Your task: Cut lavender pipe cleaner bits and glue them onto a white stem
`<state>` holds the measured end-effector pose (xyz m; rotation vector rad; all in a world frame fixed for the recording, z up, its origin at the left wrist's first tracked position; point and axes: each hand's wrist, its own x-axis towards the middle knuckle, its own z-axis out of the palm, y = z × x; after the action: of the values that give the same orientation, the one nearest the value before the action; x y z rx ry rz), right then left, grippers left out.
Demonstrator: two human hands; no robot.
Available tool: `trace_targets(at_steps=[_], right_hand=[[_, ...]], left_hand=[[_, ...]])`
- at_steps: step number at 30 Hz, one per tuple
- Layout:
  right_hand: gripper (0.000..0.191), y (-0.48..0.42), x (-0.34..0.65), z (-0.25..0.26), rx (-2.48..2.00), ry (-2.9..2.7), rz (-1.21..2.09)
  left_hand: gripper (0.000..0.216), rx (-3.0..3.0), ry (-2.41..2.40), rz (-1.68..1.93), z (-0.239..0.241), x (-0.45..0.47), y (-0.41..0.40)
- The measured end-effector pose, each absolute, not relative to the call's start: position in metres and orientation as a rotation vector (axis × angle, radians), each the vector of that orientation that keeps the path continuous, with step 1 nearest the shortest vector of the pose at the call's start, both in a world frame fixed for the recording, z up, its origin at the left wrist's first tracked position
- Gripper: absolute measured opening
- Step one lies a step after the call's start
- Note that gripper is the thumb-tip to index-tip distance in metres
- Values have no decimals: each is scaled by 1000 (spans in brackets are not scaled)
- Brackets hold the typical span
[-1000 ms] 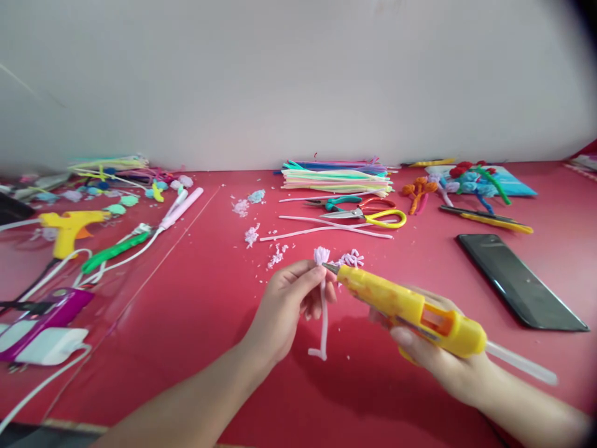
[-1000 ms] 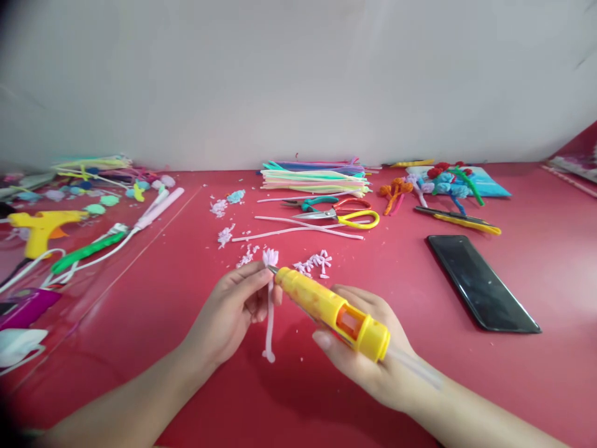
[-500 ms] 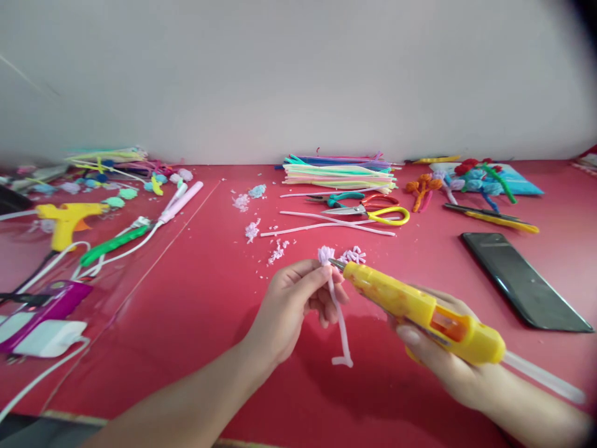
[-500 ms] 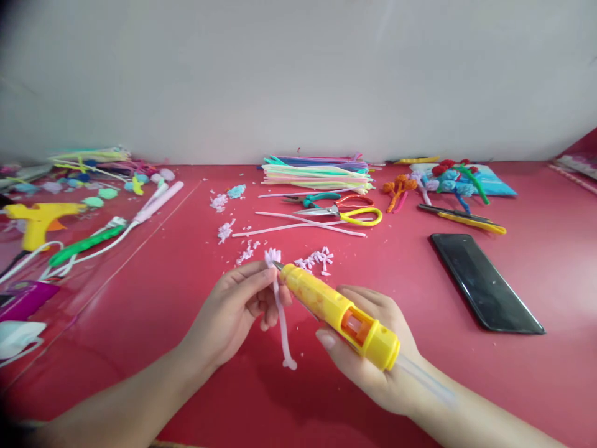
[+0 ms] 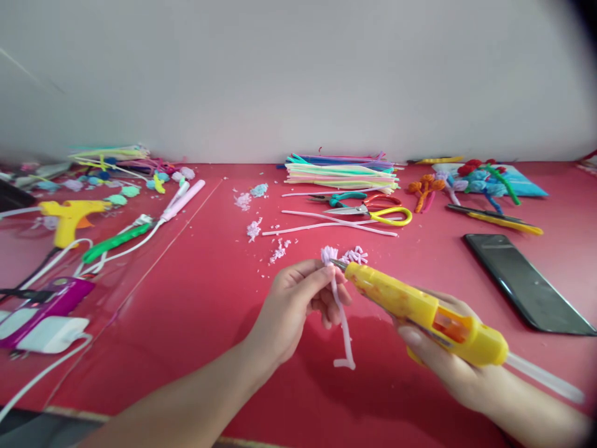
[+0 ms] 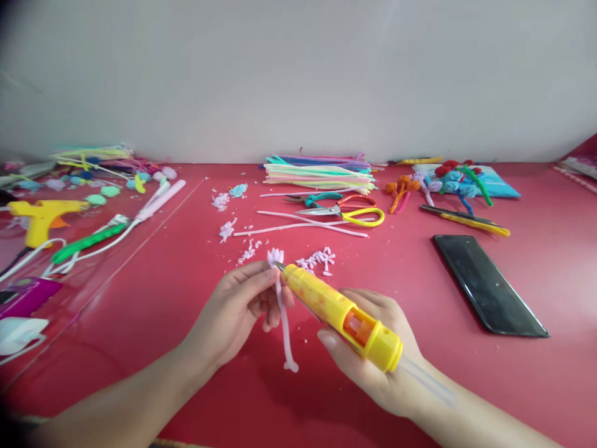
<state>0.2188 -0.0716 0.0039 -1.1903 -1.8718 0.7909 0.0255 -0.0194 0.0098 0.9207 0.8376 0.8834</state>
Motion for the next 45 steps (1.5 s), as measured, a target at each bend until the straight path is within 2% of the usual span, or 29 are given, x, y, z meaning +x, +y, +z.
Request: trace_targets(at_steps=[14, 22, 29, 33, 39, 42, 43, 45], right_hand=[[22, -71, 218, 5, -1210, -1853, 773], [25, -68, 217, 5, -1319, -1887, 716], [11, -65, 217, -1, -1356, -1925, 669], [21, -63, 205, -9, -1307, -2228, 790], [34, -56, 205, -14, -1280, -2405, 660], [18, -43, 214, -16, -1206, -2333, 666], [11, -38, 217, -18, -1258, -2269, 608], [12, -27, 223, -24, -1388, -2172, 374]], left_hand=[[21, 951, 886, 869, 11, 26, -19], [22, 1352, 1088, 923, 15, 20, -17], [21, 1096, 993, 986, 15, 14, -10], [22, 1057, 948, 979, 19, 15, -13], [21, 1019, 905, 887, 15, 19, -16], [22, 1001, 883, 838, 9, 20, -16], [22, 997, 875, 822, 8, 21, -16], [22, 991, 862, 794, 5, 22, -17]])
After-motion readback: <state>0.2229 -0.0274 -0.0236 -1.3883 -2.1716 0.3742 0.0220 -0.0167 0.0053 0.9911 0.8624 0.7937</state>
